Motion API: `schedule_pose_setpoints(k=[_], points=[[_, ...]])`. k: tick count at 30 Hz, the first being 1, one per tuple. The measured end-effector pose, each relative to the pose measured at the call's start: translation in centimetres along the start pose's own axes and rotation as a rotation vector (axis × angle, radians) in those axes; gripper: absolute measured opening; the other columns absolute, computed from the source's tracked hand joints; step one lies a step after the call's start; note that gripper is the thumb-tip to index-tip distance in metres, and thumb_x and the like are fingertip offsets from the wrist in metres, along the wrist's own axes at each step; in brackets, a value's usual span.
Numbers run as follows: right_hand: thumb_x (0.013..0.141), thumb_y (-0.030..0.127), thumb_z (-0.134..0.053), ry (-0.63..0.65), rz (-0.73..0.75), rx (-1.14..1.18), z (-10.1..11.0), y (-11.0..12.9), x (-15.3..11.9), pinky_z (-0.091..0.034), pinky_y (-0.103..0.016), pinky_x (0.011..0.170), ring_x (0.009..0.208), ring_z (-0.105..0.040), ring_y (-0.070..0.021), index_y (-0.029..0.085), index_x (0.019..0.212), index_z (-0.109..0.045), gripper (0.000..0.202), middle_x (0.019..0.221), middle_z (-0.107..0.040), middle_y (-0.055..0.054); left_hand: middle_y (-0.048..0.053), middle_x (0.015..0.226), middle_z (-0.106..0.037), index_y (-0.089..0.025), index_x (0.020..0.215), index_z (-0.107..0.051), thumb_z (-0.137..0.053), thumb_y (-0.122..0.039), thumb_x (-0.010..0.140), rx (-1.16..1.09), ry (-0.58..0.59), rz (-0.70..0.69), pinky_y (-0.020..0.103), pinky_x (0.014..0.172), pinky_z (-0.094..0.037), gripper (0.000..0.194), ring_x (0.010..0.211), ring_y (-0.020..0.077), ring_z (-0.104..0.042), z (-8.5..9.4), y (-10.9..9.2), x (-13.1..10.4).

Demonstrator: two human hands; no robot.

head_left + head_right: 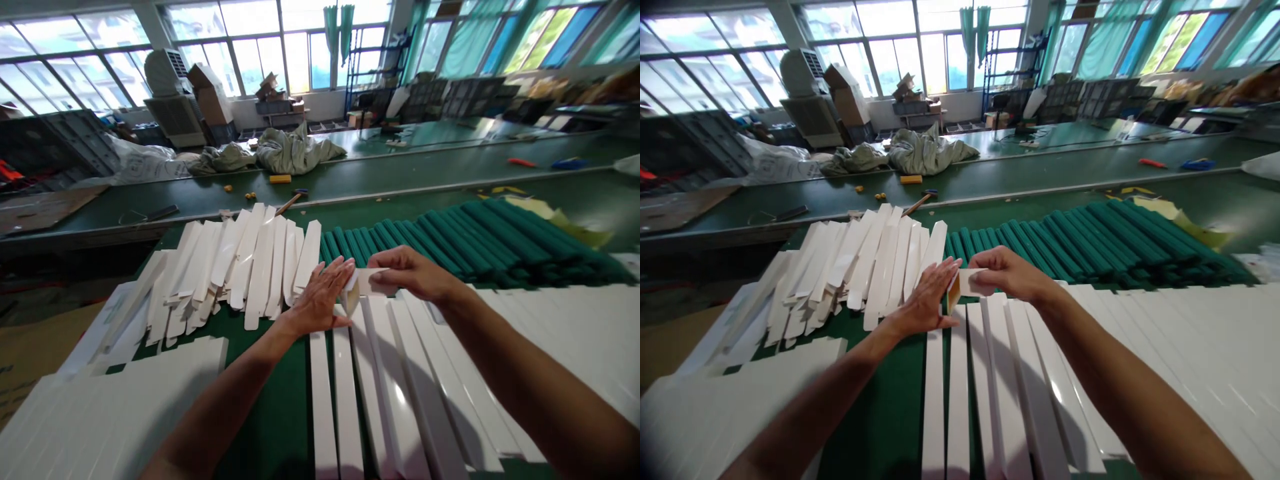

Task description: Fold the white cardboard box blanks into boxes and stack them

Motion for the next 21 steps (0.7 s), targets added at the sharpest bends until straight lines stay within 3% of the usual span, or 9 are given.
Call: schedule_pose_setpoints(k=[2,4,5,7,9,12,16,21], points=[[0.079,0.043,-0.07,0.016,0.057,0.119,-0.6,0.9,-0.1,-0.03,-0.018,0.047,0.049,-0.04,-0.0059,0.013,0.067,-0.058,0.035,0.055,-0.048,0.003,0.021,0.145,-0.046,-0.019,0.153,-0.01,-0.072,-0.04,0.077,-0.1,-0.144,-0.013,0.052,0.11,-0.04,0.1,0.135,0.0318,-0.045,1.4,-1.4,0.5],[0.078,0.06,-0.066,0.016,0.111,0.215,-0.4,0.5,0.5,-0.036,-0.02,0.048,0.05,-0.046,-0.0082,0.012,0.074,-0.062,0.049,0.059,-0.054,0.0,0.019,0.133,-0.055,-0.018,0.149,-0.023,-0.075,-0.036,0.075,-0.161,-0.292,0.003,0.046,0.101,-0.05,0.092,0.122,0.0301,-0.057,2.8,-2.4,0.4],[0.078,0.071,-0.059,-0.024,0.117,0.241,0.2,-0.4,1.1,-0.039,-0.022,0.049,0.052,-0.05,-0.0103,0.011,0.078,-0.064,0.06,0.062,-0.057,-0.003,0.018,0.127,-0.058,-0.018,0.145,-0.031,-0.079,-0.037,0.07,-0.178,-0.359,0.015,0.045,0.096,-0.054,0.091,0.115,0.0298,-0.06,3.6,-2.8,0.2],[0.079,0.082,-0.041,-0.234,0.009,0.167,3.1,-3.5,2.6,-0.047,-0.025,0.055,0.059,-0.058,-0.0146,0.011,0.086,-0.066,0.076,0.07,-0.064,-0.007,0.015,0.115,-0.063,-0.016,0.134,-0.045,-0.086,-0.042,0.06,-0.223,-0.48,0.128,0.043,0.088,-0.057,0.088,0.104,0.0289,-0.064,5.0,-2.6,-0.4],[0.085,0.076,-0.038,-0.553,-0.237,-0.053,7.4,-7.8,3.5,-0.051,-0.027,0.065,0.072,-0.064,-0.0177,0.012,0.095,-0.068,0.071,0.082,-0.068,-0.009,0.011,0.101,-0.068,-0.013,0.118,-0.055,-0.087,-0.045,0.056,-0.303,-0.625,0.389,0.04,0.08,-0.06,0.077,0.091,0.0263,-0.068,6.2,-1.2,-1.6],[0.086,0.053,-0.06,-0.836,-0.562,-0.297,12.6,-13.0,3.8,-0.051,-0.034,0.083,0.1,-0.064,-0.0271,0.008,0.106,-0.066,0.05,0.104,-0.068,-0.015,0.006,0.076,-0.07,-0.011,0.087,-0.063,-0.087,-0.044,0.057,-0.467,-0.778,0.706,0.034,0.065,-0.061,0.051,0.07,0.0227,-0.069,6.4,0.3,-3.3],[0.091,0.036,-0.061,-1.011,-0.921,-0.493,16.9,-18.4,2.4,-0.042,-0.051,0.102,0.124,-0.05,-0.0299,0.011,0.126,-0.055,0.044,0.134,-0.053,-0.016,0.005,0.063,-0.068,-0.012,0.069,-0.063,-0.087,-0.043,0.055,-0.577,-0.85,0.746,0.028,0.052,-0.058,0.041,0.057,0.0204,-0.067,5.1,0.4,-3.7],[0.09,0.032,-0.063,-0.956,-1.121,-0.653,19.8,-22.6,1.8,-0.038,-0.052,0.106,0.128,-0.047,-0.0295,0.012,0.124,-0.058,0.04,0.136,-0.051,-0.015,0.007,0.067,-0.069,-0.012,0.09,-0.067,-0.086,-0.057,0.052,-0.64,-0.927,0.674,0.031,0.06,-0.06,0.062,0.065,0.0237,-0.069,3.0,0.2,-3.6]])
Point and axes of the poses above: each hand's wrist, its own x-axis towards the middle knuckle, its own z-axis out of the back of the hand, y = z × x, the point moved 7 cm from there along x, towards the middle knuckle
